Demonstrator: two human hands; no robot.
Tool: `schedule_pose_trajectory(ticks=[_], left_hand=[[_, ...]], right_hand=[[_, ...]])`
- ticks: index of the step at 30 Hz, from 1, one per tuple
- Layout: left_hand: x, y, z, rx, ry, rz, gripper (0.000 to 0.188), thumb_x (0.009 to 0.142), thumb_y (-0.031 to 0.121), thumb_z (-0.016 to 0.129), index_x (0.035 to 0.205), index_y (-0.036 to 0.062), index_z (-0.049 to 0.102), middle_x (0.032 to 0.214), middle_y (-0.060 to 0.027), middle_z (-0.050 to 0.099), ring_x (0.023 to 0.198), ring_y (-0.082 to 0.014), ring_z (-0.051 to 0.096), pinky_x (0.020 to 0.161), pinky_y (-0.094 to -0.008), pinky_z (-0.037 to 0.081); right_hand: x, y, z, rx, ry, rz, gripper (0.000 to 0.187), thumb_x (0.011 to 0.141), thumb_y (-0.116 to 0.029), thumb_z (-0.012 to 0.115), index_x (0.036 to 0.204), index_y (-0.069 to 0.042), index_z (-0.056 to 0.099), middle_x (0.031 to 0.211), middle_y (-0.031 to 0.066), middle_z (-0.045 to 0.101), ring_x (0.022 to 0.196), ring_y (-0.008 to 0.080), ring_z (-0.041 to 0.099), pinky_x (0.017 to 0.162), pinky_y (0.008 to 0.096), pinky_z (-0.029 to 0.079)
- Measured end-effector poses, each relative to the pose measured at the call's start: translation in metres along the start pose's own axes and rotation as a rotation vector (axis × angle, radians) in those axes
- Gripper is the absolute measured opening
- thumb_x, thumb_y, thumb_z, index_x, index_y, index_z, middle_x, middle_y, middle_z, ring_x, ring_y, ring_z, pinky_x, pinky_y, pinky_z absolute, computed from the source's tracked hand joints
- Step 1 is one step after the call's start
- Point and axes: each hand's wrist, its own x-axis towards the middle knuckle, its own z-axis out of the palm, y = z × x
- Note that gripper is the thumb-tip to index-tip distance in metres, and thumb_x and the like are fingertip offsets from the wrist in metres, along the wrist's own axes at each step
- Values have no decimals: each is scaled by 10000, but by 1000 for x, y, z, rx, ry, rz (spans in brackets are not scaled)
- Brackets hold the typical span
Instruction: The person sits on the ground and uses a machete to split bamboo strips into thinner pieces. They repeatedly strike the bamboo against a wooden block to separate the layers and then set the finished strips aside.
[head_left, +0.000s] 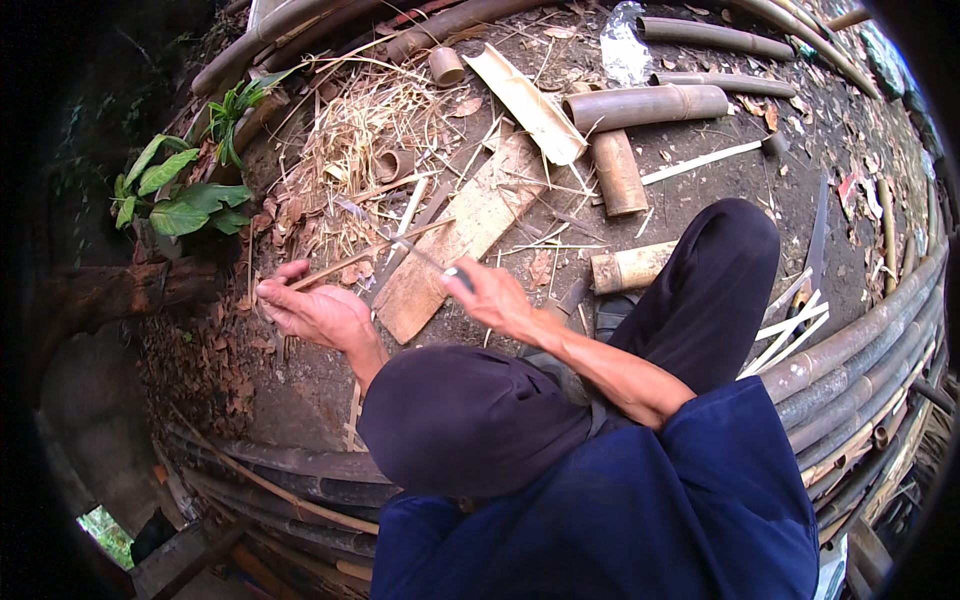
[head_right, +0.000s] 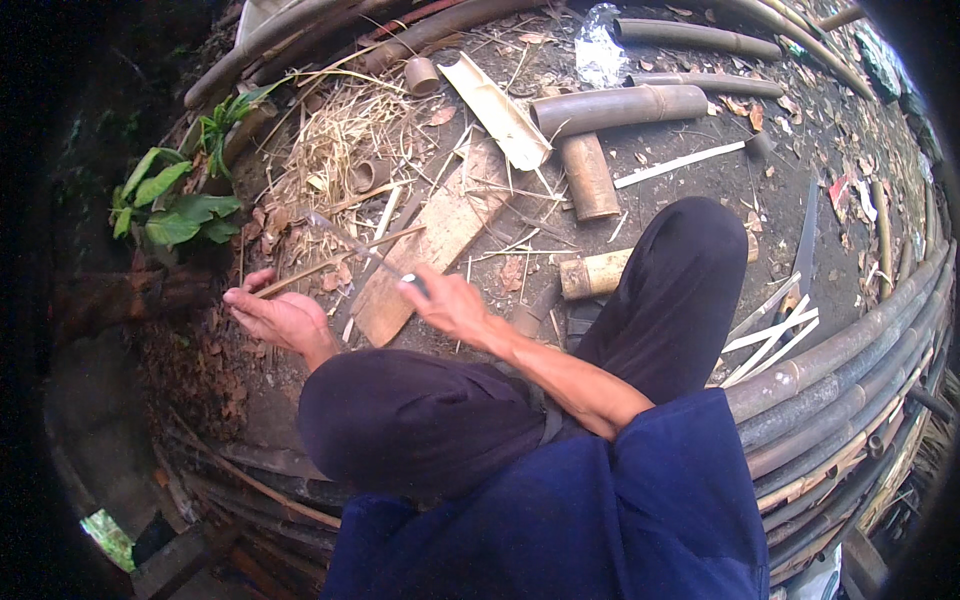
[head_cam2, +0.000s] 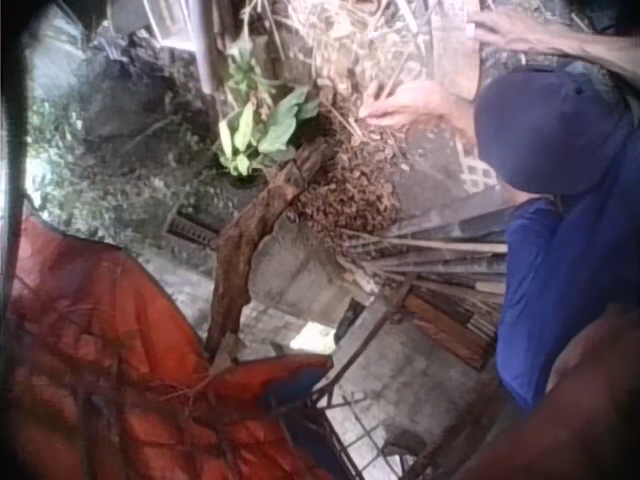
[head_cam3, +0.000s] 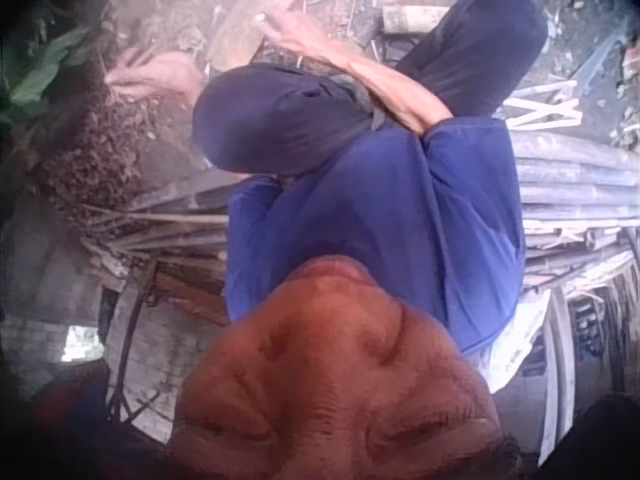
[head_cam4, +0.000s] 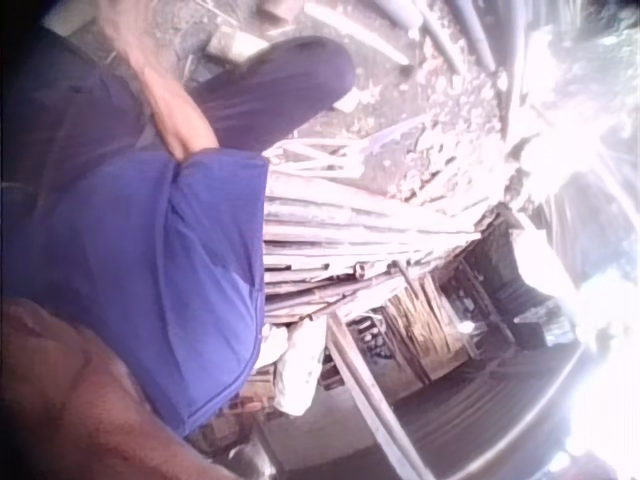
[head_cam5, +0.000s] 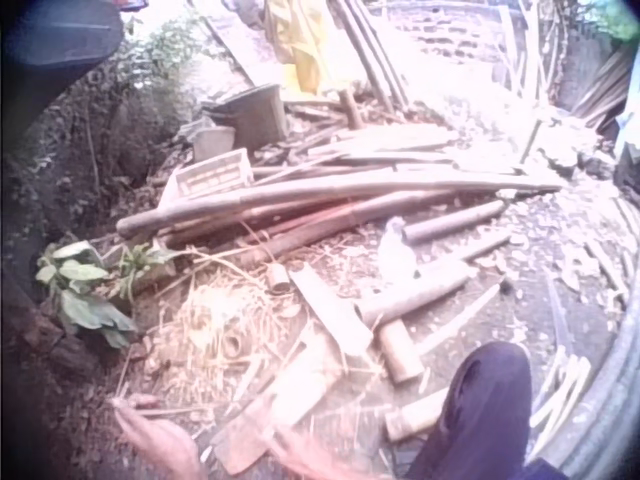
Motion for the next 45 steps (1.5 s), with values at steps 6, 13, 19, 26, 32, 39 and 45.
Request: schedule_pose_trajectory(ticks=[6,13,19,26,32,39,45], left_hand=[[-14,-2,16,-172,-84,44,312,1014,309,524,815,116,382,649,21,364,610,-97,365,624,-262,383],[-14,-5,8,-120,-58,6,304,1023,313,505,832,118,370,668,24,354,615,-95,355,620,-261,374],[-2,-4,21,-202,-159,-9,312,1002,304,549,822,118,375,648,20,371,581,-94,357,586,-251,373],[-4,-6,7,-187,-21,-90,334,961,341,605,827,119,395,626,35,400,566,-70,382,531,-223,362],[-13,2,18,-226,-84,-142,305,996,372,547,1042,78,481,733,-16,462,668,-100,455,667,-253,409],[-27,-17,13,-124,-115,-17,271,1030,316,488,1096,54,470,735,-13,439,672,-116,447,690,-269,420],[-19,-4,-13,-221,-268,-38,247,1033,307,482,1074,65,460,704,6,400,639,-100,407,645,-260,396]], right_hand=[[26,11,5,158,135,-13,415,970,-448,516,994,-39,583,656,172,603,580,286,594,572,456,481],[17,25,22,-122,76,-139,423,967,-502,483,1067,-95,543,554,124,542,496,277,553,468,452,472],[36,85,7,-204,303,-1,431,950,-477,517,1064,-63,548,756,287,640,769,472,643,667,561,490],[19,93,9,-179,227,122,520,948,-547,463,1150,-74,540,918,300,657,950,493,621,795,553,497],[28,120,-7,-130,281,167,580,950,-556,453,1055,2,572,926,324,650,947,469,638,813,545,494],[3,15,-7,23,80,-51,455,965,-473,487,1095,-46,573,772,273,651,708,438,656,648,522,497],[10,42,14,-11,-16,206,441,950,-517,494,1107,-106,515,809,253,661,796,475,642,694,559,498]])
